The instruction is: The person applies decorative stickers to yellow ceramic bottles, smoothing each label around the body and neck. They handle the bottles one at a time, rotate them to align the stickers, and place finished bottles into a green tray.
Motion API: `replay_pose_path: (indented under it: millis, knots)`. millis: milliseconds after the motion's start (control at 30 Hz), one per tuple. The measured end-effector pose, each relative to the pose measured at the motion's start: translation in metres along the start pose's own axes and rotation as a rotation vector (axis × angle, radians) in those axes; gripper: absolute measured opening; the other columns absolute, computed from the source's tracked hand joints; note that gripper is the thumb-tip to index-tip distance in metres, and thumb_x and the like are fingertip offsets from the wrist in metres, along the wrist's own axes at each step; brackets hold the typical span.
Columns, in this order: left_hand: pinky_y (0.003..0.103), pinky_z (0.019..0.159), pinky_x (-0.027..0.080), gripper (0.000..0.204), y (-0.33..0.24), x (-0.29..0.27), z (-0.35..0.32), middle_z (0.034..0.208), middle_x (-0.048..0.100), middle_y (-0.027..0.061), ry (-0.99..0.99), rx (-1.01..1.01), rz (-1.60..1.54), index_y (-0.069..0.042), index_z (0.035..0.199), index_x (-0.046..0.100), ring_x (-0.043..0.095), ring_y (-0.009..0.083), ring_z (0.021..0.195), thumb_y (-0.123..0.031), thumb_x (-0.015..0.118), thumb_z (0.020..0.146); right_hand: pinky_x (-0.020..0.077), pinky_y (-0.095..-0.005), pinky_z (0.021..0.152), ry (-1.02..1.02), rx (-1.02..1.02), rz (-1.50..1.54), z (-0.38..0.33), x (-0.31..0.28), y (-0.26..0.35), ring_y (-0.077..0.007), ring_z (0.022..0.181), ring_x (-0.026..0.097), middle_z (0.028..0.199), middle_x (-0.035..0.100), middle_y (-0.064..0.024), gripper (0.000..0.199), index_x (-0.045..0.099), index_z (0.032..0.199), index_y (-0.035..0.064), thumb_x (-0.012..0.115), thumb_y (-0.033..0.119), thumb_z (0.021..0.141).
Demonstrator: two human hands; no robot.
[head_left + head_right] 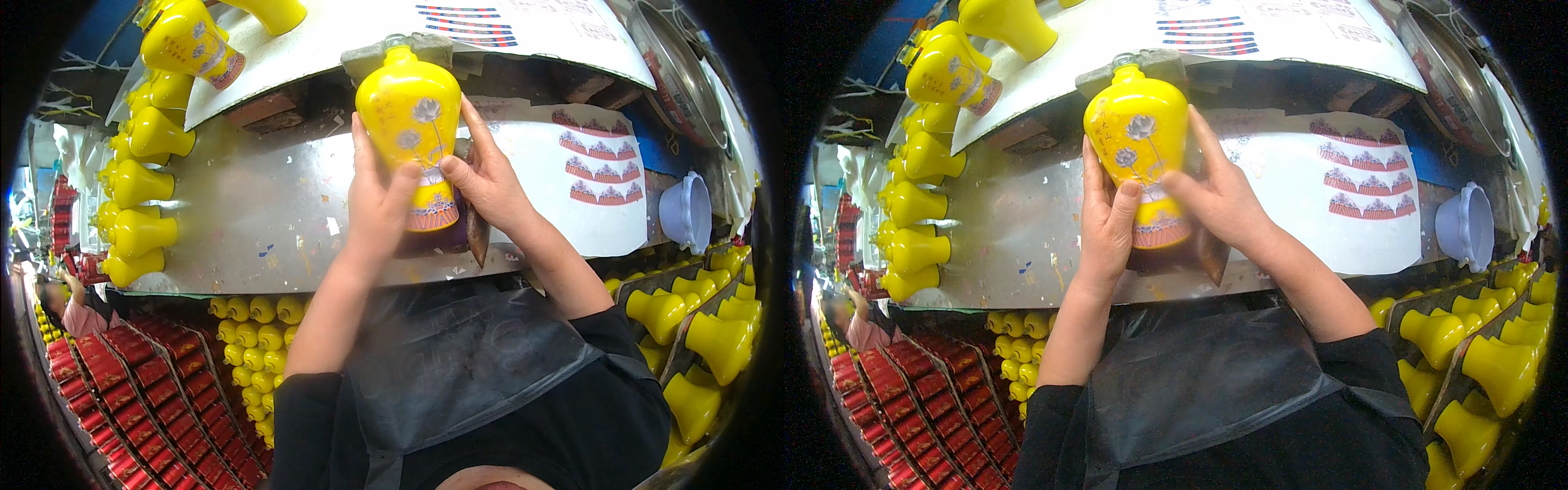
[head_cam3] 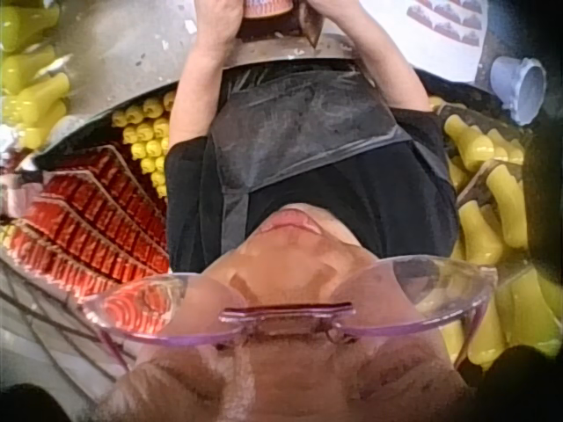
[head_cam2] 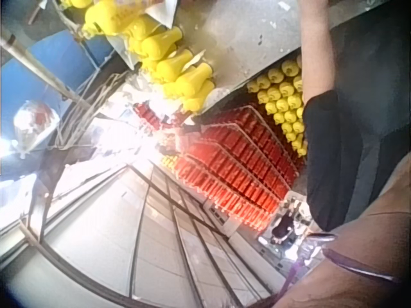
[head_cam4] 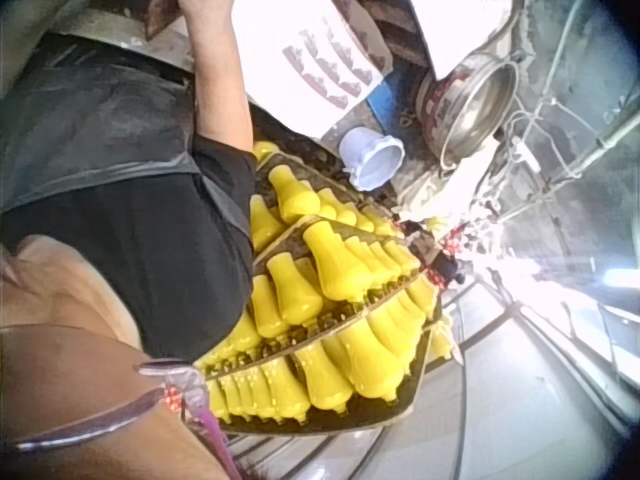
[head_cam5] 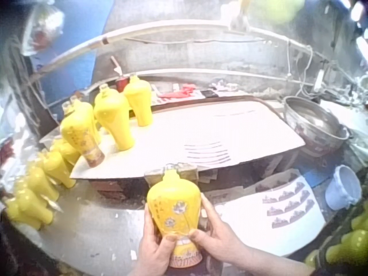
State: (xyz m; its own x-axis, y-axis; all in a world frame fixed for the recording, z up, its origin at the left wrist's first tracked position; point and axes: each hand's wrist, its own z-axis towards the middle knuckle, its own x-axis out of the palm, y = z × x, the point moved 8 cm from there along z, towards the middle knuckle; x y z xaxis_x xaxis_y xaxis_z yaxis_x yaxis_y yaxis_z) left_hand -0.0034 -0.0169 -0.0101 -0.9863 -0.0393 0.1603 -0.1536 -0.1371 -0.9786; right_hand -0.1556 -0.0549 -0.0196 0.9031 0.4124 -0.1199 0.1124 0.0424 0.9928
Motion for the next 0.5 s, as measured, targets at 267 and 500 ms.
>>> replay_pose_path:
  millis: [267, 500]
  knots:
    - [0.039, 0.122, 0.029, 0.093, 0.002, -0.001, 0.002, 0.163, 0.029, 0.0220, 0.003, -0.002, 0.037, 0.006, 0.162, -0.002, 0.037, 0.0294, 0.148, -0.026, 0.061, 0.103, 0.0553, -0.0329, 0.093, -0.030, -0.021, -0.014, 0.002, -0.002, 0.008, -0.0224, 0.110, 0.068, 0.148, 0.050, -0.0278, 0.087, 0.016, 0.164, 0.0027, 0.066, 0.033, 0.100]
    - [0.040, 0.120, 0.034, 0.083, 0.002, -0.001, -0.001, 0.163, 0.030, 0.0183, 0.000, -0.020, -0.027, -0.005, 0.166, 0.000, 0.041, 0.0282, 0.144, -0.027, 0.054, 0.108, 0.0542, -0.0316, 0.071, -0.057, 0.025, -0.190, -0.002, -0.007, 0.014, -0.0193, 0.077, 0.069, 0.097, 0.070, -0.0191, 0.087, 0.021, 0.162, 0.0002, 0.066, 0.038, 0.098]
